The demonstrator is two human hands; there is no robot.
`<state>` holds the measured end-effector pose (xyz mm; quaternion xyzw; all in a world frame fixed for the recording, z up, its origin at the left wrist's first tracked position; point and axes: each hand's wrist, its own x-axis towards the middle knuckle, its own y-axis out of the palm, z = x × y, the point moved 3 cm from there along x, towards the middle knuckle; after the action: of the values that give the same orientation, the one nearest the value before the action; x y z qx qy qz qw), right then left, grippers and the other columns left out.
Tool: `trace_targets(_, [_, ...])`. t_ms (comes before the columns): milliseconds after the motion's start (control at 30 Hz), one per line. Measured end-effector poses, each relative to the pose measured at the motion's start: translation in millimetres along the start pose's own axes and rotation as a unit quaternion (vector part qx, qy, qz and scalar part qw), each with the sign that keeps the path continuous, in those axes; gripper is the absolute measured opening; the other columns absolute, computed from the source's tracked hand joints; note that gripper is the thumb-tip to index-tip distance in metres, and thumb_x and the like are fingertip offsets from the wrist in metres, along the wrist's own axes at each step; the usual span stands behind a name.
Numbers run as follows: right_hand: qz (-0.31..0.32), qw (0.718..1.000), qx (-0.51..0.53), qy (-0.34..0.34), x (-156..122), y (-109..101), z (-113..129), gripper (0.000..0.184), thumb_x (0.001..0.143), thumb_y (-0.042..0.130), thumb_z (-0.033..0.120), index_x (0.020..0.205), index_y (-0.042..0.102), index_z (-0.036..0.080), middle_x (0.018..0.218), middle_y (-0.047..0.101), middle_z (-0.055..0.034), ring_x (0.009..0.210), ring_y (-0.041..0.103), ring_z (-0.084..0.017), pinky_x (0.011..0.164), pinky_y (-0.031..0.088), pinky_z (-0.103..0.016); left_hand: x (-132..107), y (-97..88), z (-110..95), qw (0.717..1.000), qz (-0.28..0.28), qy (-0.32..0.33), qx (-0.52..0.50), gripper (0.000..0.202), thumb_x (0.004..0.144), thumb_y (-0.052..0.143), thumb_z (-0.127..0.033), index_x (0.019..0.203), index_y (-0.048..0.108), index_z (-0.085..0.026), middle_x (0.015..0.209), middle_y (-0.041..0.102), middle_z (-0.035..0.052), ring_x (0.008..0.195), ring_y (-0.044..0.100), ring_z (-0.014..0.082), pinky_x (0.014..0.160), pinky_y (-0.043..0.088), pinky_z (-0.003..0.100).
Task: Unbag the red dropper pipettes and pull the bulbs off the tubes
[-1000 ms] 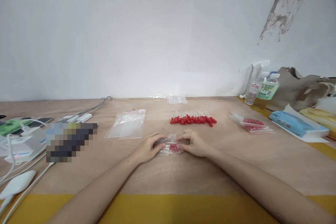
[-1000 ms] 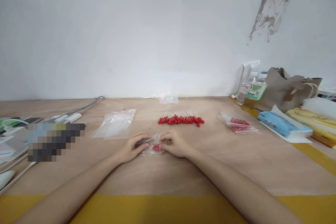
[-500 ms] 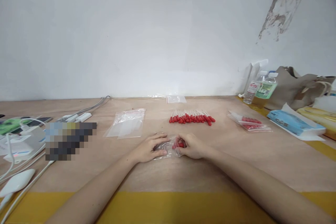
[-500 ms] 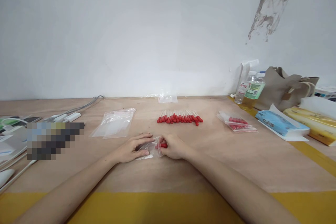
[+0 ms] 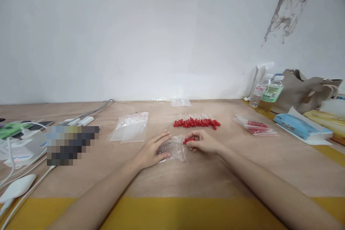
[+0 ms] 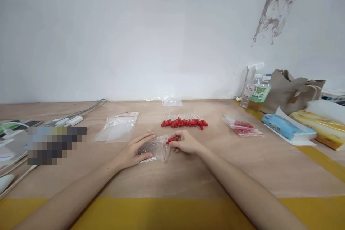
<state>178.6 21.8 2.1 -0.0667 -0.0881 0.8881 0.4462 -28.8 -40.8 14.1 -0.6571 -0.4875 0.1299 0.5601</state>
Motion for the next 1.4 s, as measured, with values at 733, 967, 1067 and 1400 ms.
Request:
trace_targets(733, [-0.240, 0.789, -0.532, -0.190, 79, -21, 38, 0.029, 0.086, 0.034, 0.013, 0.106, 0.056, 0.015, 0.105, 0.059, -0.0096, 0.097, 0.052, -0.017, 0.081, 0.038, -0.026, -8, 7.0, 4, 0.981, 0.160, -0.071, 0.079, 0.051, 0.088, 0.026, -0.052, 0.135, 0.020, -0.034, 0.144, 0.012, 0.0009, 0.132, 0.010, 0.0215, 0.107, 0.010, 0.044])
trace_targets(967, [-0.161, 0.759, -0.609, -0.167, 97, -4, 24, 0.026, 0.087, 0.038, 0.019, 0.102, 0.058, 0.015, 0.096, 0.061, -0.0110, 0.095, 0.049, -0.020, 0.080, 0.034, -0.027, -9, 6.3, 5, 0.983, 0.152, -0.060, 0.088, 0.051, 0.087, 0.027, -0.052, 0.135, 0.022, -0.034, 0.144, 0.014, 0.0003, 0.132, 0.014, 0.0216, 0.107, 0.013, 0.043])
trace_targets(1067, [-0.157, 0.741, -0.633, -0.160, 89, 1, 26, 0.030, 0.088, 0.036, 0.030, 0.096, 0.061, 0.015, 0.099, 0.059, -0.0133, 0.098, 0.046, -0.024, 0.081, 0.032, -0.034, -9, 7.0, 6, 0.984, 0.147, -0.058, 0.085, 0.051, 0.087, 0.027, -0.052, 0.134, 0.023, -0.034, 0.144, 0.015, 0.0006, 0.132, 0.015, 0.0219, 0.107, 0.013, 0.043])
trace_targets(1400, [-0.198, 0.757, -0.574, -0.242, 20, -9, 32, 0.025, 0.086, 0.041, 0.029, 0.085, 0.063, 0.018, 0.087, 0.060, -0.0075, 0.088, 0.048, -0.020, 0.078, 0.031, -0.034, -7, 3.1, 3, 0.983, 0.149, -0.068, 0.081, 0.049, 0.088, 0.027, -0.051, 0.133, 0.029, -0.031, 0.143, 0.022, 0.0040, 0.131, 0.018, 0.0198, 0.106, 0.015, 0.043])
